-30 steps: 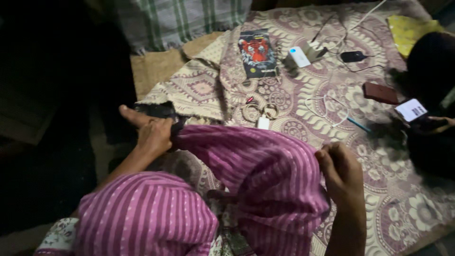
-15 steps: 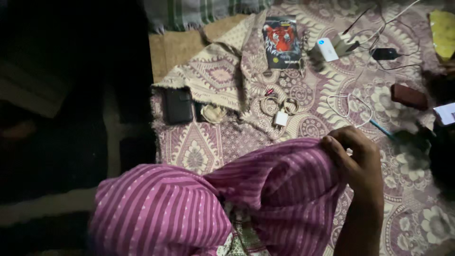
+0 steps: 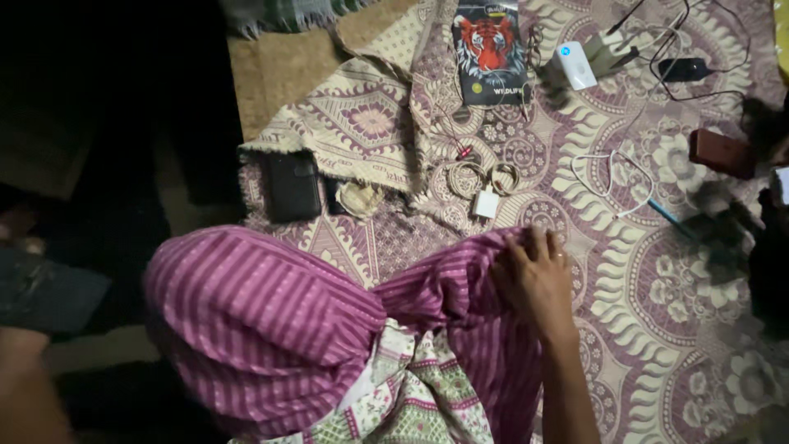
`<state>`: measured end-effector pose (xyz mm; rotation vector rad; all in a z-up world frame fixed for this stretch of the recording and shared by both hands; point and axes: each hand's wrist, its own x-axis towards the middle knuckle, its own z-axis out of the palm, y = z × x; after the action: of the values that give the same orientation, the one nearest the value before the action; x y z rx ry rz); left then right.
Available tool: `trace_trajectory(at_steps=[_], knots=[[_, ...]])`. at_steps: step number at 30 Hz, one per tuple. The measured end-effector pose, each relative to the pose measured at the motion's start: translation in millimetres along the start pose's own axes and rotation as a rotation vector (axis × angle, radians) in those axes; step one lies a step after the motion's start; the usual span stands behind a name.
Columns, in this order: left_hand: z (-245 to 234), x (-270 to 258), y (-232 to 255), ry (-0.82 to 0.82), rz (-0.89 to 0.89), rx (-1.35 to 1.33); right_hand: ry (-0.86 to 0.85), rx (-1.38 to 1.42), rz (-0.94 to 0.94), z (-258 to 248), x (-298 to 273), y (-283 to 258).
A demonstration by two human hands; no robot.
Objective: The person cleans a remote control by wiping it with a small white cloth, turning it over to clean all sides and the battery compartment area.
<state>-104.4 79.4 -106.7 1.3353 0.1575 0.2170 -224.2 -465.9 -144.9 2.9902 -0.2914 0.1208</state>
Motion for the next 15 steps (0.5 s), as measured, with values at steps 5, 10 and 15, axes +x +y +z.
trace_trajectory(at_steps=[5, 10, 15], knots=[[101.4, 25.7, 5.6, -0.245, -0.037, -0.274, -0.184, -0.013, 0.019, -6.6, 39.7, -19.7], [233.0, 44.9, -88.0, -0.306, -0.493, -0.787, -0.138, 0.448, 0.02, 3.3, 114.2, -28.6], [288.7, 81.9, -163.4, -0.412, -0.628, -0.749, -0.151, 0.851, 0.095, 73.9, 205.0, -27.4]])
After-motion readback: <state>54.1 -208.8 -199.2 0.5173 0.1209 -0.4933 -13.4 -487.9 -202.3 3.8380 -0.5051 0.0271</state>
